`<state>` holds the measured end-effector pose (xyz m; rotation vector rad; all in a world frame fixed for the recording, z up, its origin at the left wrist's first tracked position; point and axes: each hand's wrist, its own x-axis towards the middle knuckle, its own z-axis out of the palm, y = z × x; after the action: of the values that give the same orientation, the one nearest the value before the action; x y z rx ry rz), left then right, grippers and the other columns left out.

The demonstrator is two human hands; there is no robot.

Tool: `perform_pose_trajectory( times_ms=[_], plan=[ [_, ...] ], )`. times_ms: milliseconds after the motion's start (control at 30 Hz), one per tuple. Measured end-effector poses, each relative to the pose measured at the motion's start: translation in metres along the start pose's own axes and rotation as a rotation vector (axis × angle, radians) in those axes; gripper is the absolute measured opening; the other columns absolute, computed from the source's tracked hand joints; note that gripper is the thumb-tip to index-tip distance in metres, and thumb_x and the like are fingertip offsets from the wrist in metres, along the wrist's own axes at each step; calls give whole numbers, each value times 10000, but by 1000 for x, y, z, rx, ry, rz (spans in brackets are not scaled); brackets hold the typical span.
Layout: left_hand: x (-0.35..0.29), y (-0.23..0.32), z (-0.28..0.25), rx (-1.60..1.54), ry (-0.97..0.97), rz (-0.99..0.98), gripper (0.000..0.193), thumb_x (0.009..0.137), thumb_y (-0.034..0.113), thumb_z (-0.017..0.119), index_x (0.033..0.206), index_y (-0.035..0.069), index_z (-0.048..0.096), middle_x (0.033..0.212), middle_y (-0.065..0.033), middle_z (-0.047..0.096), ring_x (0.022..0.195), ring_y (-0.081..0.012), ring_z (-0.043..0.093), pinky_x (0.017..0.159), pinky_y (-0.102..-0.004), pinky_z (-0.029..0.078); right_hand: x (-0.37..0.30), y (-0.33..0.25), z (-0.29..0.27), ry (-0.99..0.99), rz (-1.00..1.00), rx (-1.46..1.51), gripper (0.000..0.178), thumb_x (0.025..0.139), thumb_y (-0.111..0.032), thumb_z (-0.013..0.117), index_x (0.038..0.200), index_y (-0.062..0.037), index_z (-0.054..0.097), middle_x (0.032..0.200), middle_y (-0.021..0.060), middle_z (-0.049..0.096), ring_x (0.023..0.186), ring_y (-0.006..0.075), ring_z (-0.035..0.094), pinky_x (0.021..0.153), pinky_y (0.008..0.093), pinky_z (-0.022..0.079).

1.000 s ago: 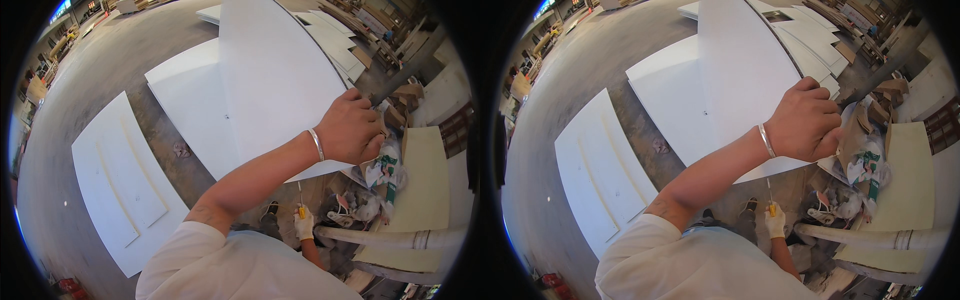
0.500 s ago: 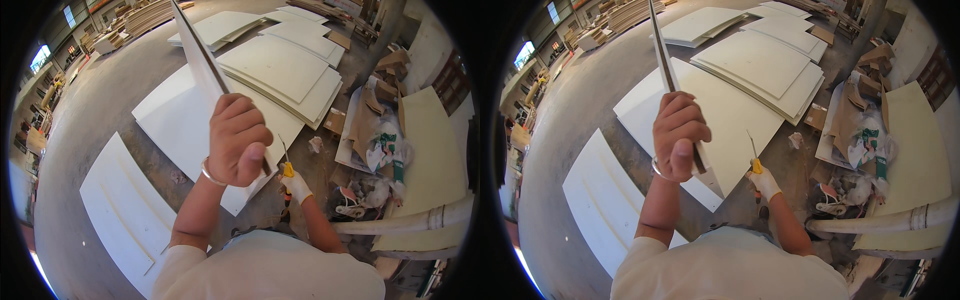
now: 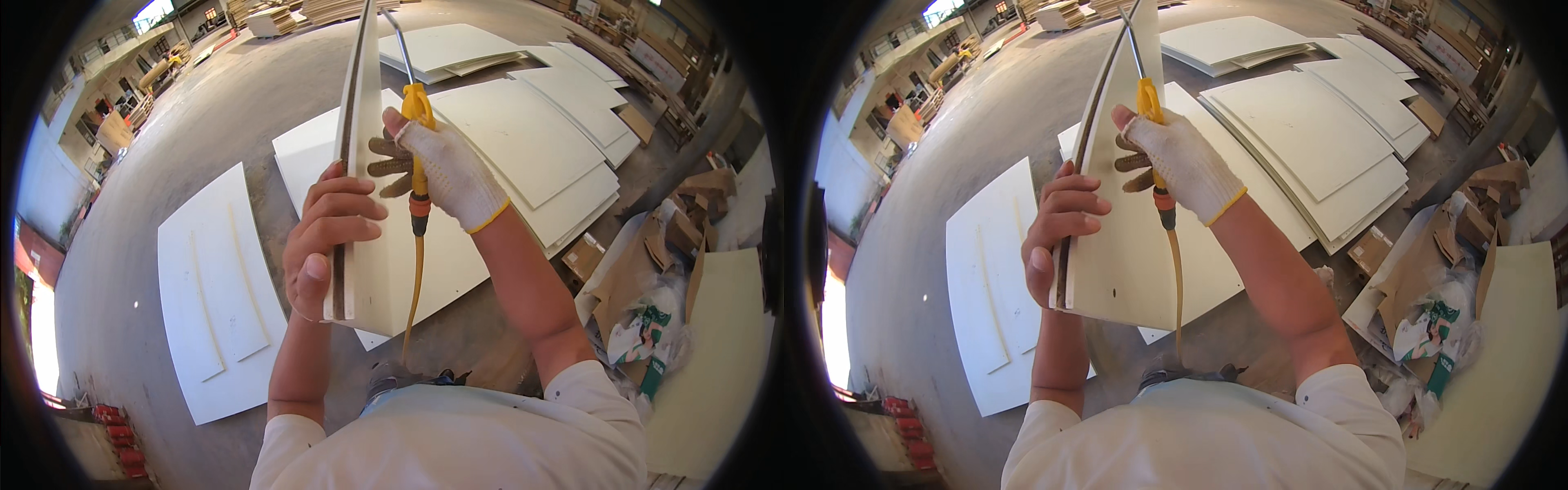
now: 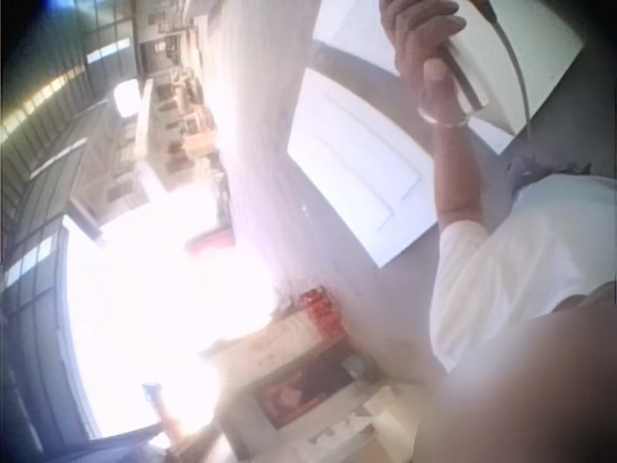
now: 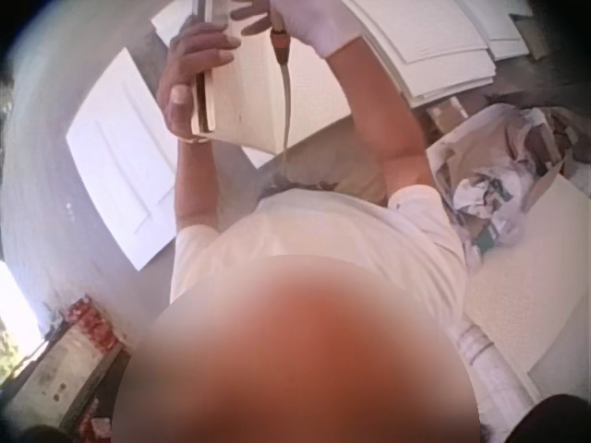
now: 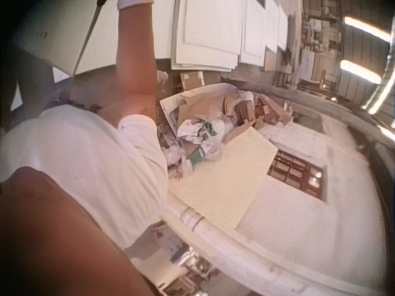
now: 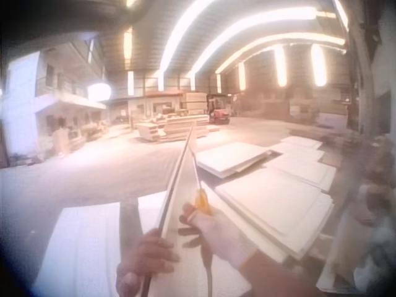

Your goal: The person wipes a large white panel with a cloth and liquid from a bottle, then flips the panel and uses a yellow tool to scrape or mark its edge. The person continues wiping the panel surface.

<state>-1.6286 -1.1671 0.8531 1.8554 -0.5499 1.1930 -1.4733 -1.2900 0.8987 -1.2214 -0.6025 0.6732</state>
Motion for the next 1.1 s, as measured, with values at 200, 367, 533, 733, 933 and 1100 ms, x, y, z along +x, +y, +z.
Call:
perform_pose_trajectory(
  times_ms=[200, 367, 533, 733, 933, 1100],
  plan=[
    [-107, -63, 58, -250, 9, -328, 651, 1124, 403, 401, 1676, 64, 330, 1770, -203, 196, 1647, -343, 166, 1316, -472, 124, -24, -26, -22, 159, -150, -300, 575, 957, -577, 724, 1155, -44, 642, 858, -1, 555, 624, 68, 518, 464, 245, 390],
    [-330, -164, 136, -98, -38, -1327, 604, 1100, 302, 465, 1628, 21, 375, 1691, -209, 356, 1588, -336, 299, 1289, -386, 237, -55, -28, -41, 387, -229, -534, 498, 877, -271, 869, 1199, 17, 622, 998, 36, 608, 889, 106, 578, 812, 256, 495],
    [-527, -213, 202, -638, 234, -2288, 594, 1061, 379, 525, 1503, -19, 513, 1554, -224, 520, 1455, -374, 469, 1203, -432, 376, -72, -41, -105, 756, -28, -615, 317, 862, -120, 802, 1100, -20, 616, 911, 3, 604, 798, 66, 566, 724, 232, 473],
    [-583, -232, 255, -894, 1004, -2381, 648, 1047, 515, 555, 1396, -28, 617, 1442, -195, 635, 1322, -349, 599, 1099, -451, 486, -125, -20, -241, 750, -77, -373, 178, 896, -83, 730, 1011, -62, 596, 898, -20, 614, 789, 69, 601, 717, 245, 514],
    [-574, -212, 296, -275, 1351, -2221, 752, 1038, 620, 562, 1323, -69, 666, 1326, -187, 717, 1168, -347, 700, 1011, -464, 563, -163, 26, -372, 849, 7, -495, 184, 951, -51, 701, 1118, -15, 632, 990, 23, 671, 825, 96, 641, 777, 251, 543],
    [-557, -199, 306, 169, 1209, -2306, 792, 1030, 628, 578, 1287, -117, 662, 1228, -224, 744, 1036, -364, 742, 915, -470, 602, -203, 86, -491, 971, 124, -408, 184, 953, 7, 689, 1134, -2, 656, 1012, 22, 685, 845, 106, 637, 786, 250, 532]
  ],
)
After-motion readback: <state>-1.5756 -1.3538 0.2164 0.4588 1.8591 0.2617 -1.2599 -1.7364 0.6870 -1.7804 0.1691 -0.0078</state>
